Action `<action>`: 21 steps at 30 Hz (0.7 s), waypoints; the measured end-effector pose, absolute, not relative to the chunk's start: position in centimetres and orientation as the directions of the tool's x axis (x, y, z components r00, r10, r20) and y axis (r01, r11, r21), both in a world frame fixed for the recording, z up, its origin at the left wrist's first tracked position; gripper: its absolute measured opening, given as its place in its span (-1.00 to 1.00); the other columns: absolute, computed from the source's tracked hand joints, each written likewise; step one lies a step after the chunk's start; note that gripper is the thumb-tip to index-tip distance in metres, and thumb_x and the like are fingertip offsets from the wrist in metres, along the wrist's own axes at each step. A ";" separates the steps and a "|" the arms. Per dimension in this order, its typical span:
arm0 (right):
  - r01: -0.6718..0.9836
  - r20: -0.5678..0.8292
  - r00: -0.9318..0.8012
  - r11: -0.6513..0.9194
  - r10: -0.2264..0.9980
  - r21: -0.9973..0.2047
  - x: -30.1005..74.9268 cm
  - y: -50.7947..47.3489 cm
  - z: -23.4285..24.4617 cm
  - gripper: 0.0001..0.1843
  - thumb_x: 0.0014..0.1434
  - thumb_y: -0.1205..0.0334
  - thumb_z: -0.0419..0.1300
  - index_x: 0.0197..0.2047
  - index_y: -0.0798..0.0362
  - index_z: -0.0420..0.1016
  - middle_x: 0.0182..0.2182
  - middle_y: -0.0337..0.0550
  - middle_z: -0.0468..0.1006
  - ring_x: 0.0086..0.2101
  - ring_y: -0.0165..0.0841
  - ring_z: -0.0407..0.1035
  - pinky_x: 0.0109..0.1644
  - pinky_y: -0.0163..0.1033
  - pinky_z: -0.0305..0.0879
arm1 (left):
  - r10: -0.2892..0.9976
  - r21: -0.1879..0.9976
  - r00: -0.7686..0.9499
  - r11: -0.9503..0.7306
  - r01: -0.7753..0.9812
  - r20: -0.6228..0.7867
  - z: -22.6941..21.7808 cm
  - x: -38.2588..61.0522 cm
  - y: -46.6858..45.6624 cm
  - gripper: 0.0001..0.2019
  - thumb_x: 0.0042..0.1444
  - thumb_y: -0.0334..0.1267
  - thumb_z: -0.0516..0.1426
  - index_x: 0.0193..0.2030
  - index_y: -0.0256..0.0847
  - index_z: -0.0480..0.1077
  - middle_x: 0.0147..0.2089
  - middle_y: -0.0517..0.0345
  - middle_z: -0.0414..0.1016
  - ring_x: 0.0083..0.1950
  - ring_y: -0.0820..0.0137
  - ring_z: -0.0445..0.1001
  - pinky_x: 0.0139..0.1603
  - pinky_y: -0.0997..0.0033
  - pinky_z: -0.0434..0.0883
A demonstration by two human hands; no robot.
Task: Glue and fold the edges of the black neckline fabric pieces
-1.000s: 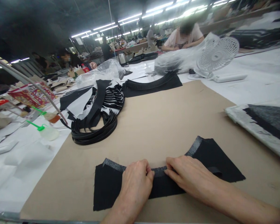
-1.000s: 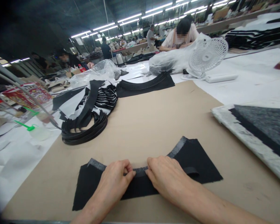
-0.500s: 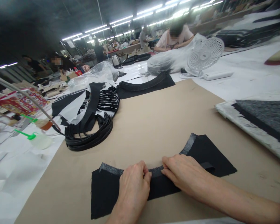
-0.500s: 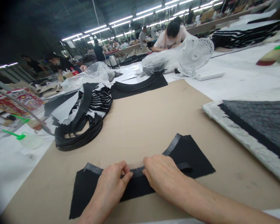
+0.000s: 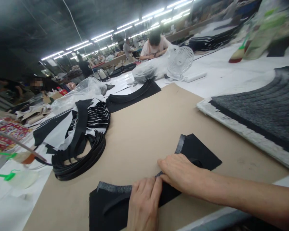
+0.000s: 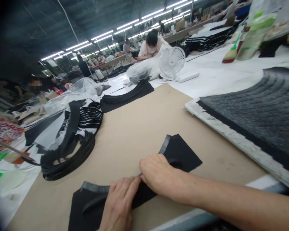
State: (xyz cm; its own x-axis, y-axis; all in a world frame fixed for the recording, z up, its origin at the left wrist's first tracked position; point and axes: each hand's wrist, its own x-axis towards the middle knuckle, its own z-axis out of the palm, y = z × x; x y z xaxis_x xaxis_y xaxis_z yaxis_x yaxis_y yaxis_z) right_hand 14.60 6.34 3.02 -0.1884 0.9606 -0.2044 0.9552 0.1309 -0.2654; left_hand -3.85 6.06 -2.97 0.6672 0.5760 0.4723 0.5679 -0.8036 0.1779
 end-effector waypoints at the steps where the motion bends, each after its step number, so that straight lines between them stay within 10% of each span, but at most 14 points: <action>1: 0.956 -0.208 -0.184 0.125 0.961 -0.266 14.6 6.2 3.1 -0.90 0.19 0.28 0.17 -0.29 0.13 0.48 -0.42 -0.03 0.52 -0.32 -0.20 0.45 -0.29 -0.25 0.23 | 0.509 0.153 0.700 -0.848 0.507 0.500 -3.7 -3.8 6.0 -0.53 0.19 -0.58 -0.20 0.13 -0.24 0.31 -0.11 0.04 0.51 -0.12 0.32 0.44 -0.07 0.30 0.31; 21: 0.946 -0.383 -0.186 0.059 0.905 -0.320 21.8 7.4 6.4 -0.85 0.17 0.29 0.15 -0.35 0.07 0.56 -0.39 -0.08 0.58 -0.32 -0.24 0.44 -0.35 -0.28 0.11 | 0.414 -0.233 0.775 -0.791 0.566 0.478 -5.3 -3.4 5.2 -0.58 0.14 -0.54 -0.01 0.10 -0.23 0.43 -0.20 0.08 0.53 -0.26 0.39 0.45 -0.21 0.41 0.40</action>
State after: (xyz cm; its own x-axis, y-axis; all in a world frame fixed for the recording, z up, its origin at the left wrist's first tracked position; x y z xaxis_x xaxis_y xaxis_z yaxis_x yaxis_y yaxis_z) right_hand 21.82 7.44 6.38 -0.1864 0.9047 -0.3832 0.9456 0.0593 -0.3199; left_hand -3.44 5.24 -5.26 0.7751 0.4137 0.4776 0.5658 -0.7909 -0.2331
